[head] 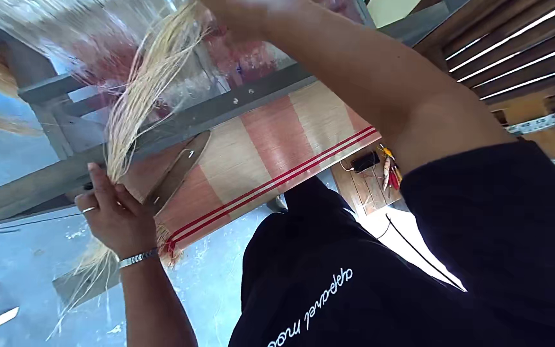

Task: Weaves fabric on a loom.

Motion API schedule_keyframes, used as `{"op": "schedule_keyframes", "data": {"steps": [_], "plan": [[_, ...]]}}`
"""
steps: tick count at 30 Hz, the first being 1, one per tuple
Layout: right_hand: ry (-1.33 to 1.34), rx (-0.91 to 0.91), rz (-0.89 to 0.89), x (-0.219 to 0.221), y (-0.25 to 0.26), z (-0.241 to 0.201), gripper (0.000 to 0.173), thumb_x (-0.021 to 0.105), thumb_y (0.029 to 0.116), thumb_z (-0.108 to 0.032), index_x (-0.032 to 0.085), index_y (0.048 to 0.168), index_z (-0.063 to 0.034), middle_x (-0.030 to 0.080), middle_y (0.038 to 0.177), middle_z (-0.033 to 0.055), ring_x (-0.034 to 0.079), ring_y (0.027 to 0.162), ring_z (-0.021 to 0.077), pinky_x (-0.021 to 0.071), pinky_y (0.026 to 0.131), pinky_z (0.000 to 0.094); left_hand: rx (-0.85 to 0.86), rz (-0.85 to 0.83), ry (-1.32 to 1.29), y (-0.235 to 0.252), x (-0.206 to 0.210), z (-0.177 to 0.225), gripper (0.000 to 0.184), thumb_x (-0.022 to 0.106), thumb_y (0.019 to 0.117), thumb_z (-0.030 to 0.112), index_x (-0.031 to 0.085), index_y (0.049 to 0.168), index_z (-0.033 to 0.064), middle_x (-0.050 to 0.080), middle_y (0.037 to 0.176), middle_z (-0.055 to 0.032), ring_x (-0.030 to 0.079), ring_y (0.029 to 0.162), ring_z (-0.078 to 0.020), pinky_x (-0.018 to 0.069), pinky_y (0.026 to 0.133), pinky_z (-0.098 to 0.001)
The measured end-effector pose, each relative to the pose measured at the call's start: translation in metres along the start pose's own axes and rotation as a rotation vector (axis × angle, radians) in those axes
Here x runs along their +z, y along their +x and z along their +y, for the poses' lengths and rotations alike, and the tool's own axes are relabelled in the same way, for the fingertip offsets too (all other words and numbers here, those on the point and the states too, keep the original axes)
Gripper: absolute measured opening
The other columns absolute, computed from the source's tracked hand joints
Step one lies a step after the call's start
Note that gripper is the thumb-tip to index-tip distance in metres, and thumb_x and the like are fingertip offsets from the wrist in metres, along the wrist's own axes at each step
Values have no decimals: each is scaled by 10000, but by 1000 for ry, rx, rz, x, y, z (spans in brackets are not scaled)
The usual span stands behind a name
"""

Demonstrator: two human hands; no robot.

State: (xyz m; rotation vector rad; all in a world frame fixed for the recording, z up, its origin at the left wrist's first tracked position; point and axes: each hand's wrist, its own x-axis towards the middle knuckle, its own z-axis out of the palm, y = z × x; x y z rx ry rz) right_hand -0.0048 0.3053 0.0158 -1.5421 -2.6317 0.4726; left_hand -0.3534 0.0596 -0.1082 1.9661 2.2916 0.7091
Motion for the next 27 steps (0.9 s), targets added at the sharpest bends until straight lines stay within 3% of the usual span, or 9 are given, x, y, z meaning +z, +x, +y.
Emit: {"op": "schedule_keyframes", "data": {"steps": [2, 5, 7, 9, 13, 16, 18, 23, 27], "plan": [[11, -14, -94, 4, -9, -7, 748, 742, 945, -177, 351, 1582, -201, 601, 1382, 152, 622, 1209, 330, 513, 994, 537, -37, -2, 9, -4, 10, -1, 551, 372, 1099, 365, 312, 1630, 231, 488, 1446, -292, 507, 1283, -475, 382, 1041, -649], [-52, -154, 21, 4, -57, 0, 770, 705, 953, -298, 310, 1614, -295, 618, 1387, 77, 650, 1167, 291, 530, 945, 557, -75, 31, -5, -23, 1, 11, 655, 458, 1040, 511, 314, 1628, 259, 429, 1547, -232, 350, 1446, -448, 195, 1153, -682], [-39, -187, 101, 0, -104, 10, 771, 731, 944, -301, 341, 1608, -277, 435, 1605, 23, 455, 1431, 269, 354, 1165, 580, -79, 168, -40, -37, -9, 13, 727, 557, 1002, 522, 354, 1612, 183, 448, 1511, -277, 372, 1415, -480, 230, 1133, -678], [-11, -177, 176, 1, -156, 24, 759, 735, 948, -289, 362, 1603, -199, 411, 1623, 70, 370, 1501, 287, 243, 1256, 560, -110, 322, -60, -52, -19, 1, 682, 570, 1015, 433, 403, 1568, 71, 485, 1440, -328, 444, 1333, -497, 325, 1069, -658], [89, 29, 157, 49, -254, 57, 691, 556, 1035, -429, 328, 1605, -112, 509, 1524, 161, 538, 1363, 351, 454, 1113, 566, -250, 655, -92, -61, -53, -40, 508, 495, 1067, 285, 500, 1394, -104, 552, 1345, -347, 536, 1254, -435, 460, 995, -506], [274, 235, -50, 100, -288, 68, 620, 623, 1014, -360, 427, 1523, -66, 682, 1233, 216, 693, 1045, 410, 547, 882, 646, -389, 857, -146, -47, -85, -82, 500, 441, 1086, 247, 417, 1428, -117, 479, 1423, -317, 497, 1312, -344, 449, 1052, -398], [282, 392, -241, 131, -299, 71, 588, 697, 986, -309, 483, 1448, -15, 686, 1109, 285, 683, 974, 477, 522, 866, 702, -394, 927, -216, -27, -106, -100, 560, 494, 1064, 231, 358, 1452, -149, 456, 1444, -332, 507, 1305, -322, 468, 1031, -361], [228, 471, -327, 178, -293, 62, 798, 864, 834, -368, 489, 1393, 60, 605, 1284, 319, 594, 1210, 481, 459, 1030, 664, -269, 709, -423, 24, -135, -124, 762, 581, 1029, 439, 307, 1523, -72, 507, 1449, -266, 564, 1278, -275, 502, 1032, -368], [282, 357, -216, 176, -303, 55, 840, 773, 913, -381, 404, 1517, 71, 395, 1568, 304, 381, 1472, 430, 295, 1225, 551, -166, 337, -446, 54, -113, -113, 767, 651, 992, 445, 328, 1576, 68, 431, 1567, -140, 556, 1313, -154, 479, 1088, -319]]}}
